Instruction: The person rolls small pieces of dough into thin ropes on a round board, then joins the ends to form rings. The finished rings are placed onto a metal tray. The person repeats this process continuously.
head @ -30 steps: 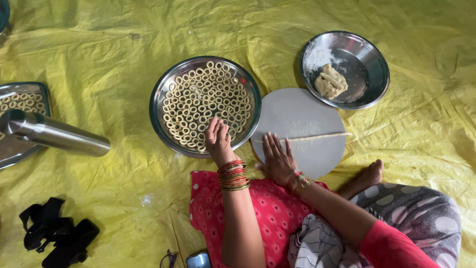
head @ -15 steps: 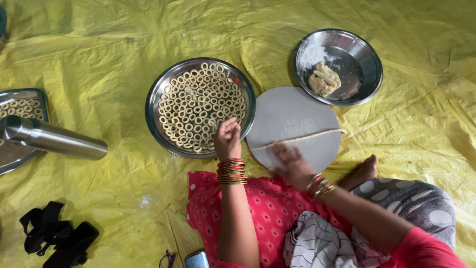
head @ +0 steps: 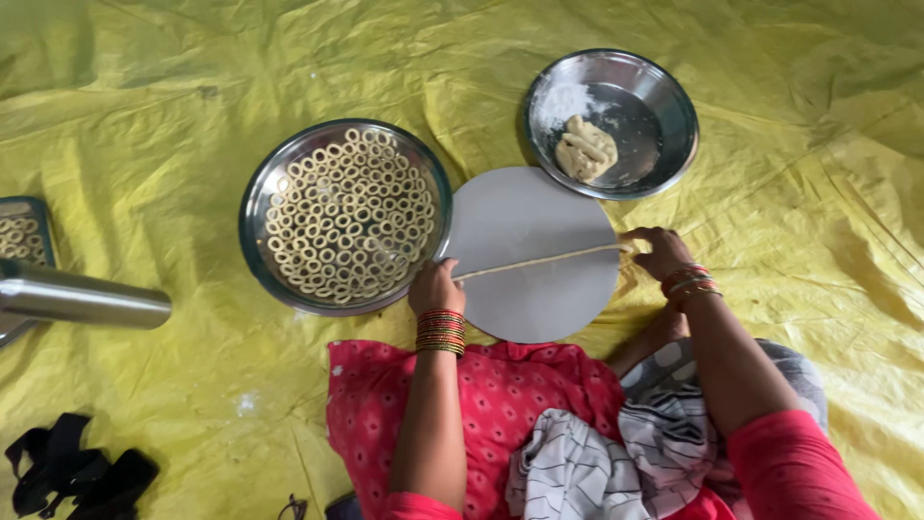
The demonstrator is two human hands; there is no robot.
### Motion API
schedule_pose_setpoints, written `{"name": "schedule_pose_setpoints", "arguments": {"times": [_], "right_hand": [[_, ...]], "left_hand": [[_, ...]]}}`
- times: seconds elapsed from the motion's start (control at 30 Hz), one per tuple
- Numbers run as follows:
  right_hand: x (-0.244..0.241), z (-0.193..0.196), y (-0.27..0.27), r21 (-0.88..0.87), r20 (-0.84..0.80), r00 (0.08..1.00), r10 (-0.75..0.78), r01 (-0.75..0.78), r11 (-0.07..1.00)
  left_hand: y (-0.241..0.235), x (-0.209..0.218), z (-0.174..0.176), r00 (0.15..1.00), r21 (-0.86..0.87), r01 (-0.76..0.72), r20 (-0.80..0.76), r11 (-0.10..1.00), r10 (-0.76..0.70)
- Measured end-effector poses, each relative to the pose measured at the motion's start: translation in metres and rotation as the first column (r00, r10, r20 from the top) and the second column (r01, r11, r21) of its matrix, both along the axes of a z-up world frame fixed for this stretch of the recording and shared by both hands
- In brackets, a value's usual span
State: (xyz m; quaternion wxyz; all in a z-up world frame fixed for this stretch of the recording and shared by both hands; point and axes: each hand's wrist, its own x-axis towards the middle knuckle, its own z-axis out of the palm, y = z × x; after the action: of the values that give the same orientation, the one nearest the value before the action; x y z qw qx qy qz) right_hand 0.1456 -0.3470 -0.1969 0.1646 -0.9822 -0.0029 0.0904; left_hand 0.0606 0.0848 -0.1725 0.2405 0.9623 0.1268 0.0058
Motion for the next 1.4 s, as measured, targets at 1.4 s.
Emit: {"name": "schedule_pose_setpoints", "arguments": {"times": [1.4], "right_hand": [[-0.031,0.110,0.095,0.198,0.538,0.806,-0.246,0.162,0.967]], "left_hand": [[-0.019,0.005,0.005,0.993,-0.492,0.081,0.110,0.867,-0.030]]}}
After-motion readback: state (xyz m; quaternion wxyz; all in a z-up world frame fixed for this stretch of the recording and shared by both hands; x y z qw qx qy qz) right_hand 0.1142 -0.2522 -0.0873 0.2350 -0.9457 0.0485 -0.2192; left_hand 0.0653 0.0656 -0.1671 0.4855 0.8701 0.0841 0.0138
